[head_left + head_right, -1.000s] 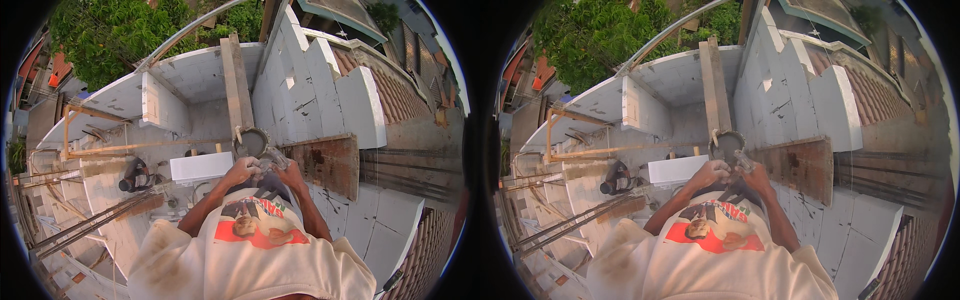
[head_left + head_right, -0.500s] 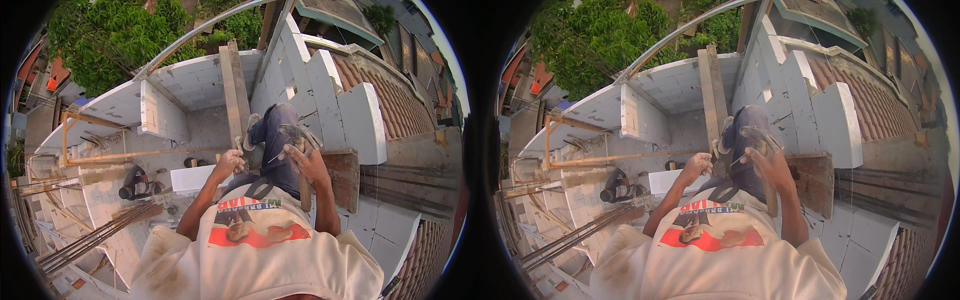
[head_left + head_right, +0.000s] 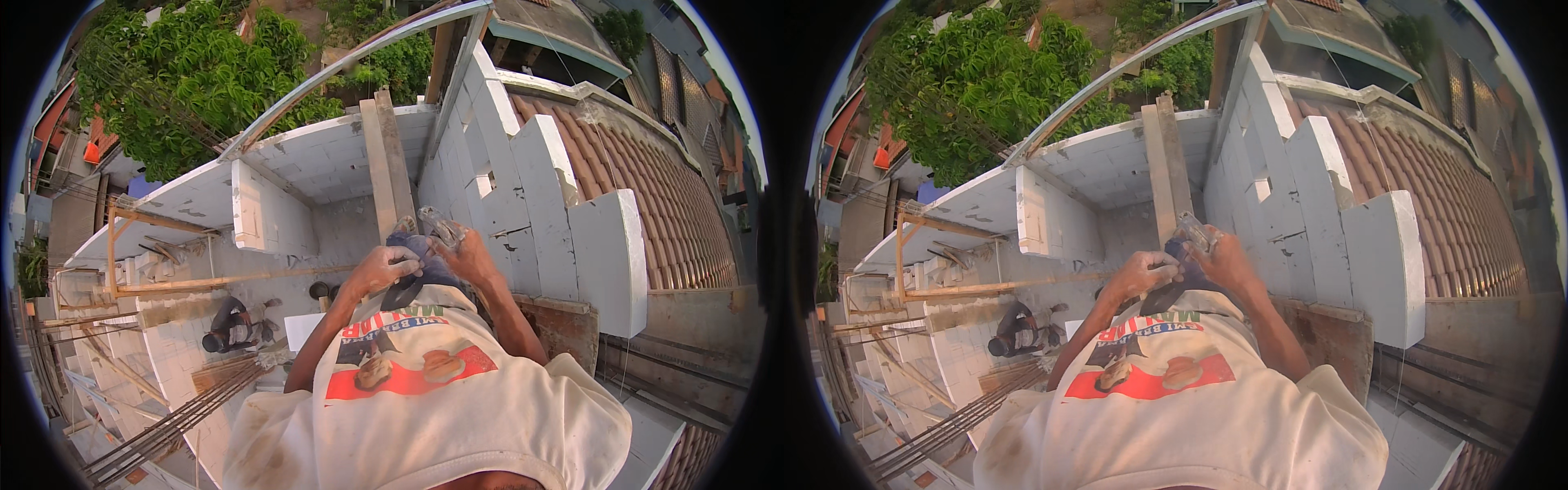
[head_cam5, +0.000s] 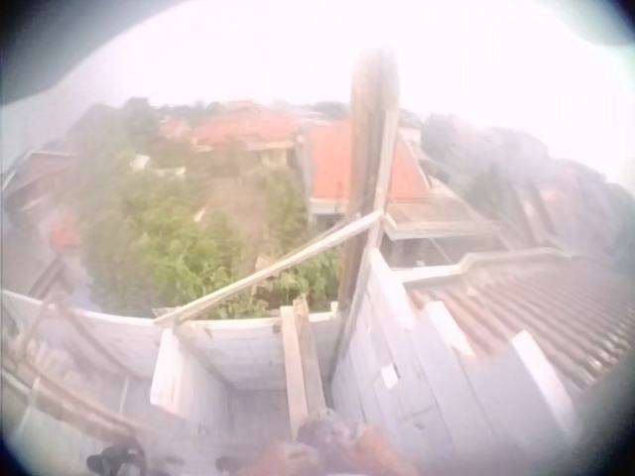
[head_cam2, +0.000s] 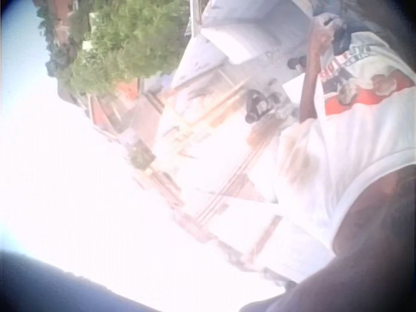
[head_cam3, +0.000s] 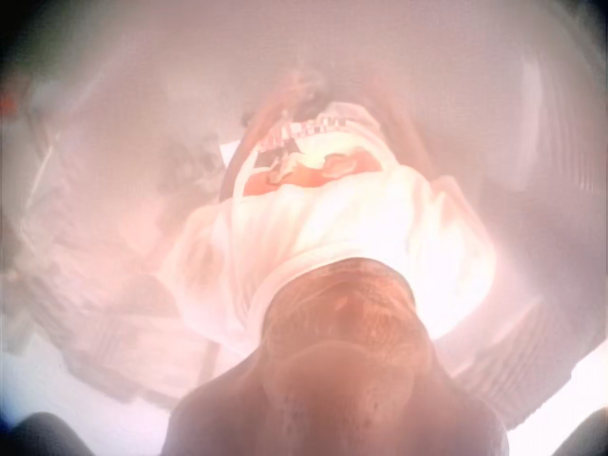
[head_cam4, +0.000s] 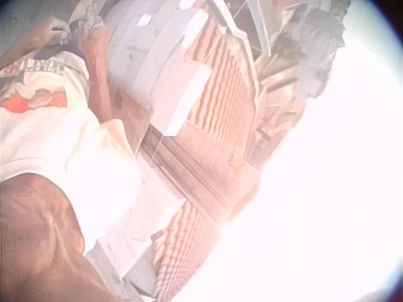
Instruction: The person applies mortar to a wall using a trowel and places white rectangular tiles onto the surface. They use a hammer to tap the tiles into position and a tape measure to check alignment. The person works on a rooftop, handling tiles and tools to construct a tiled wall section.
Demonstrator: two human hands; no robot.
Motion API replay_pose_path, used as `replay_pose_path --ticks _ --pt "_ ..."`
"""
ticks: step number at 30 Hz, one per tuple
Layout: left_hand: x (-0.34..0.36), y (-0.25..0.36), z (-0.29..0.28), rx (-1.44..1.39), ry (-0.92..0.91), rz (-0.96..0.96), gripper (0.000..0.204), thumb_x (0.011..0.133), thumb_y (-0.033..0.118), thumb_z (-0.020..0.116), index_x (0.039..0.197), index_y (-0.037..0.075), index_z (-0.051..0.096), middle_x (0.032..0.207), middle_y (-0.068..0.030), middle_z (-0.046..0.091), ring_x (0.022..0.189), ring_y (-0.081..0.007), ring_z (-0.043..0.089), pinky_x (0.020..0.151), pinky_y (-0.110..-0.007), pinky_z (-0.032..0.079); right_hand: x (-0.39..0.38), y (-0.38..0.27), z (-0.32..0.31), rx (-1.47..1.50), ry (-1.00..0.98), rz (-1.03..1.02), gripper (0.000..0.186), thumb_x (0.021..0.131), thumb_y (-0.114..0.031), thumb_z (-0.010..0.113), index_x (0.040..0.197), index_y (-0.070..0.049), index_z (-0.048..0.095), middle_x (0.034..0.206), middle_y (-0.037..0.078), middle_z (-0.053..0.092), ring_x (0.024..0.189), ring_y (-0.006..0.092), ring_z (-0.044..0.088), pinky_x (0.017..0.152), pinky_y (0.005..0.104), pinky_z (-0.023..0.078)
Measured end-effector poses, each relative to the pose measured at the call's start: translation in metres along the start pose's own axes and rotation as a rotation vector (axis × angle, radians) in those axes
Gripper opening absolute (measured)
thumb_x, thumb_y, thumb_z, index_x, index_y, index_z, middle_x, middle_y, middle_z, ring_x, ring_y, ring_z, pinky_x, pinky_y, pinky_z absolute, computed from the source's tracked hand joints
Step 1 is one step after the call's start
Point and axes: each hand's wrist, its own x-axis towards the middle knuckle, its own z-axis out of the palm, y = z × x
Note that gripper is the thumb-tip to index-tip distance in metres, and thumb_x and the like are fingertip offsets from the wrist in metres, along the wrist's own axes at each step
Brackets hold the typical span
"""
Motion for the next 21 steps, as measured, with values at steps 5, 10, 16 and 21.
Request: replay_pose_path --ticks 5,10,16,21 --pt "0.093 0.006 -0.045 -0.015 -0.027 -0.07 0.022 0.094 0.02 0.07 0.102 0.0 0.075 0.092 -0.0067 0.075 0.086 -0.0114 0.066 0.078 -0.027 0.052 0.091 0.013 -0.02 0.03 0.039 0.038 0.029 0.096 -0.023 0.072 0.111 0.001 0.067 0.075 0.006 0.071 0.055 0.0133 0.056 0.054 0.0321 0.049" --pt "0.168 0.021 -0.086 -0.038 -0.096 -0.083 0.021 0.094 0.02 0.07 0.099 0.0 0.075 0.091 -0.0063 0.075 0.084 -0.0126 0.067 0.078 -0.028 0.052 0.158 0.021 -0.049 -0.088 -0.016 0.175 0.028 0.095 -0.021 0.072 0.112 0.001 0.067 0.077 0.011 0.072 0.063 0.0186 0.064 0.063 0.0341 0.053" --pt "0.227 0.057 -0.127 -0.013 -0.263 -0.127 0.022 0.095 0.02 0.068 0.099 -0.001 0.074 0.091 -0.0066 0.075 0.083 -0.0133 0.067 0.079 -0.029 0.052 0.215 0.021 -0.07 0.05 0.027 0.194 0.03 0.094 -0.021 0.074 0.114 0.001 0.067 0.079 0.01 0.073 0.068 0.0189 0.067 0.066 0.0353 0.054" --pt "0.262 0.073 -0.153 0.04 -0.36 -0.141 0.023 0.096 0.022 0.067 0.099 0.0 0.074 0.092 -0.0059 0.075 0.085 -0.013 0.067 0.081 -0.029 0.051 0.246 0.006 -0.086 0.053 -0.011 0.239 0.032 0.093 -0.024 0.075 0.112 0.0 0.068 0.082 0.013 0.074 0.067 0.0215 0.065 0.068 0.0377 0.054"
